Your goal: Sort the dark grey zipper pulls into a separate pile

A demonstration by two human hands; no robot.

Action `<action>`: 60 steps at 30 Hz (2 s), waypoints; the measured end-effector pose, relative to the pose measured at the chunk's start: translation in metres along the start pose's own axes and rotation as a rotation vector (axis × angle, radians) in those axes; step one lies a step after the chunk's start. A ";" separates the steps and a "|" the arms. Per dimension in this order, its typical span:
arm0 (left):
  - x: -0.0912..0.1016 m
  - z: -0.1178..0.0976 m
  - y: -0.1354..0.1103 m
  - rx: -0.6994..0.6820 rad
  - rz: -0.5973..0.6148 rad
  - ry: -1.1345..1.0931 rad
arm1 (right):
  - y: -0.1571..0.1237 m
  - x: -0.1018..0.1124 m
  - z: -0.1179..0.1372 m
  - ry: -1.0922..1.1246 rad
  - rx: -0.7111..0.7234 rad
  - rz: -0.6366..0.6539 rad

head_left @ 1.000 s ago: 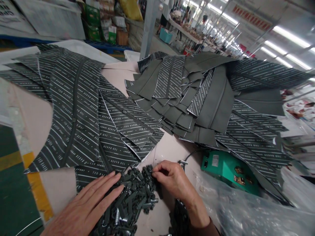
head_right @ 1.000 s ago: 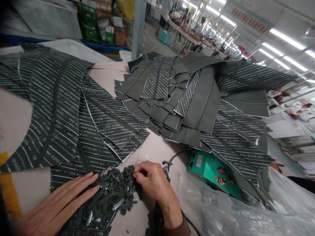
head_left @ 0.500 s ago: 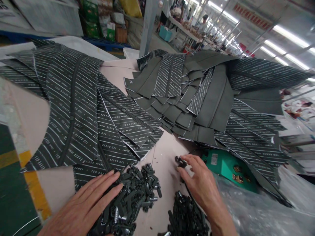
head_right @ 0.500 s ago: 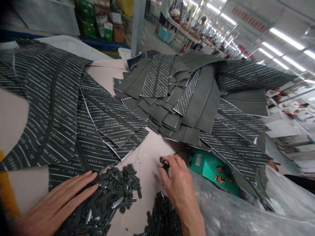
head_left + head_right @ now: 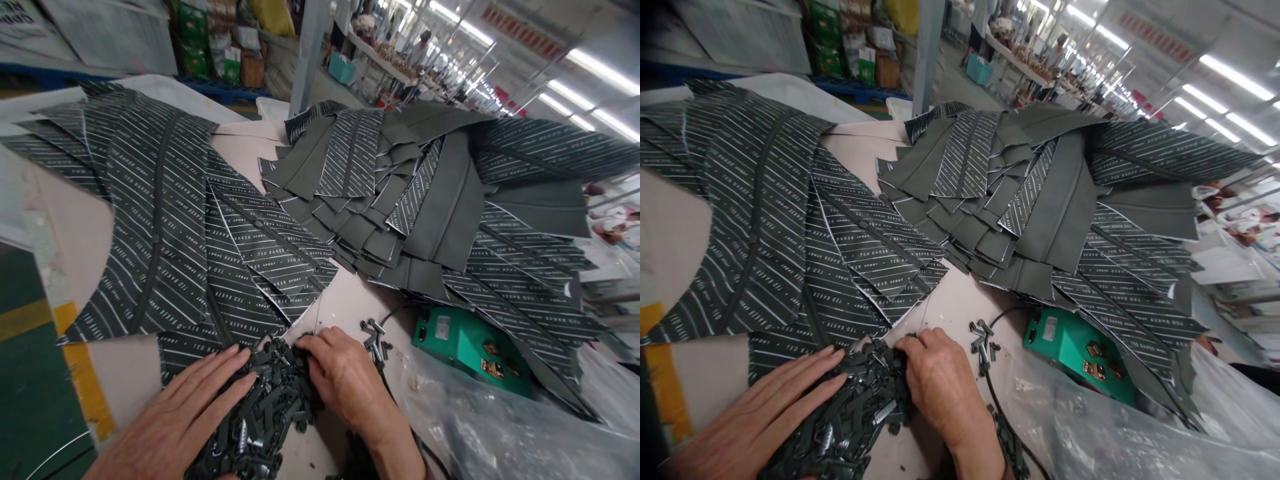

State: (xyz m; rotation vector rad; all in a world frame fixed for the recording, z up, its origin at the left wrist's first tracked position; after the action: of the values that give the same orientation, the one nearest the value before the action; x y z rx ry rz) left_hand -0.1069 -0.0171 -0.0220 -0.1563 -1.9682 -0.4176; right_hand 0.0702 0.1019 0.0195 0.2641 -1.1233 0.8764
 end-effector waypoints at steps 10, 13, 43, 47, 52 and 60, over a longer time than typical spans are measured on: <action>0.002 -0.002 0.000 0.000 -0.008 0.024 | -0.020 -0.002 -0.033 0.622 -0.203 -0.380; 0.001 -0.002 -0.002 0.007 0.000 0.036 | -0.034 0.003 -0.045 0.713 -0.320 -0.443; 0.000 -0.002 -0.001 0.023 0.016 0.024 | 0.007 0.001 -0.020 0.034 -0.173 -0.063; 0.000 -0.002 -0.001 0.022 0.020 0.032 | 0.001 0.011 -0.040 -0.007 -0.230 -0.125; 0.001 -0.001 0.002 0.020 0.010 0.017 | -0.027 0.029 -0.064 -0.132 -0.384 -0.250; 0.000 0.000 0.002 0.009 0.021 0.020 | -0.045 -0.003 -0.024 0.295 -0.256 0.036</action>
State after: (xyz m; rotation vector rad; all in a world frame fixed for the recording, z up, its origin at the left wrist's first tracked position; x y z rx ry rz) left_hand -0.1064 -0.0156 -0.0214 -0.1657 -1.9474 -0.3952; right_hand 0.1187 0.0861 0.0169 -0.0956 -0.9536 0.7651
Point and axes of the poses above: each hand's wrist, its own y-axis towards the middle knuckle, its own x-axis out of the back of the hand, z = x × y, the point moved 7 cm from there along y, towards the middle knuckle, and after that the axes turned 8 degrees about x, right-handed, at the moved point
